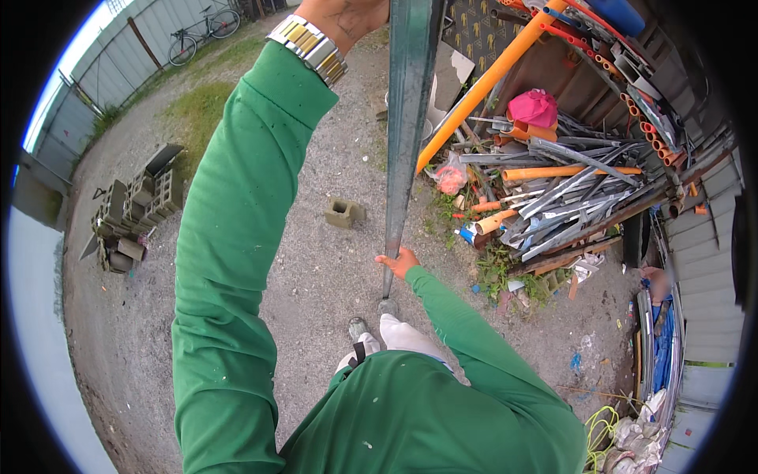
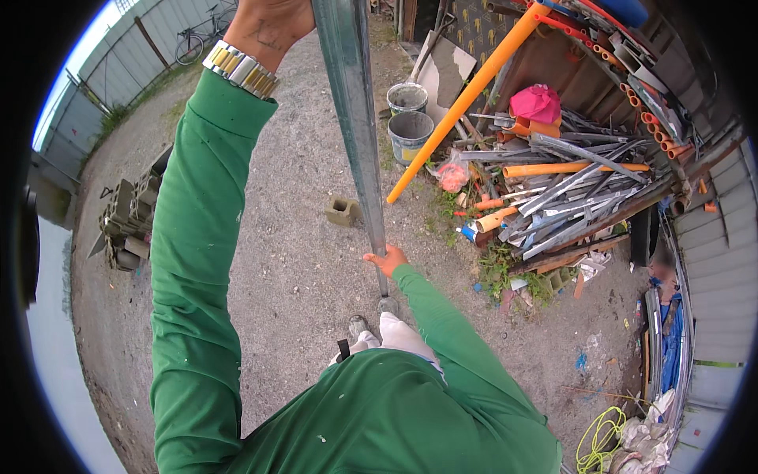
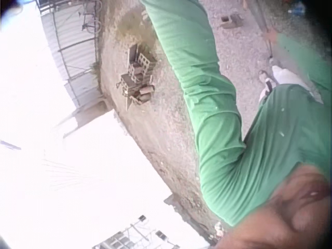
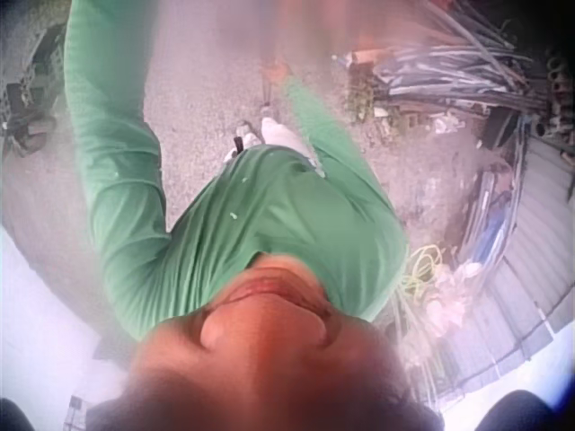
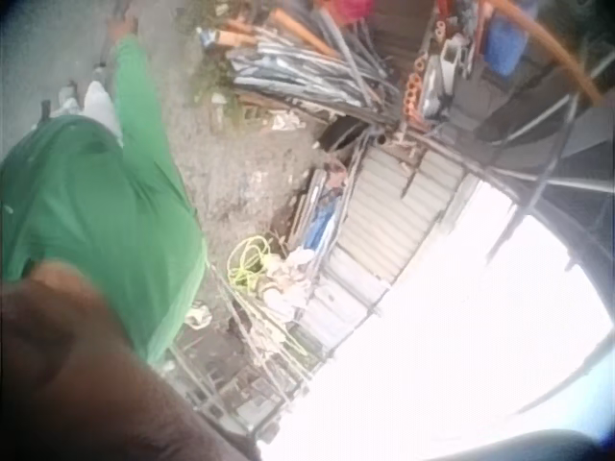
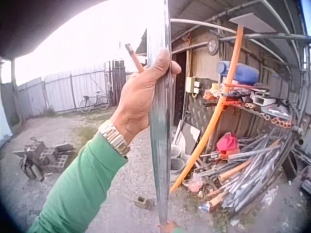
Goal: The person picks up a long metal rod from a pile of materials and carries it into a building under construction. They then climb a metal scaffold and use a hammer to secure the rod to the scaffold structure.
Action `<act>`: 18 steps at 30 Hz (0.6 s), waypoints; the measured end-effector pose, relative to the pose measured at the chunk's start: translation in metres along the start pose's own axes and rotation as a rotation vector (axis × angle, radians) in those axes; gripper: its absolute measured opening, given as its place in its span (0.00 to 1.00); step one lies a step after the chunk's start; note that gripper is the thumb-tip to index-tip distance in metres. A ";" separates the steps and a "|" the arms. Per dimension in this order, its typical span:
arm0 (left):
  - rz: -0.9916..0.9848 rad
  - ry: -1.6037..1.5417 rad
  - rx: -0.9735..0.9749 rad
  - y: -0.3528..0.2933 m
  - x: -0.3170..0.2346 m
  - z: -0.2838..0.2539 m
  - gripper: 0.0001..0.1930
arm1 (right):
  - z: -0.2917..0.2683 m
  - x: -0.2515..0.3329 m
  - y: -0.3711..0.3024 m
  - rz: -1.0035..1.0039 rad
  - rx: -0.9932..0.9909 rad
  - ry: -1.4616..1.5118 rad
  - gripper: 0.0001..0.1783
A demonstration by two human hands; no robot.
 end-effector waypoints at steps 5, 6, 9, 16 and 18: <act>-0.146 0.193 -0.424 0.022 0.048 -0.048 0.17 | -0.034 0.093 0.021 -0.107 0.220 0.240 0.40; -0.154 0.218 -0.433 0.031 0.057 -0.049 0.17 | -0.054 0.116 0.029 -0.196 0.216 0.370 0.43; -0.315 0.084 -0.519 0.029 0.057 -0.052 0.19 | -0.083 0.223 0.030 -0.435 0.259 0.685 0.44; -0.273 0.573 -1.014 0.016 0.072 -0.093 0.31 | -0.076 0.321 0.052 -0.326 0.788 0.787 0.33; -0.236 0.556 -0.936 0.012 0.072 -0.097 0.32 | -0.062 0.311 0.042 -0.404 0.624 0.688 0.33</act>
Point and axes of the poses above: each hand's wrist, its own y-axis towards the middle knuckle, its own z-axis out of the palm, x = y × z, the point moved 2 cm from there along y, towards the middle knuckle, and after that the axes turned 10 degrees about y, right-handed, at the moved point
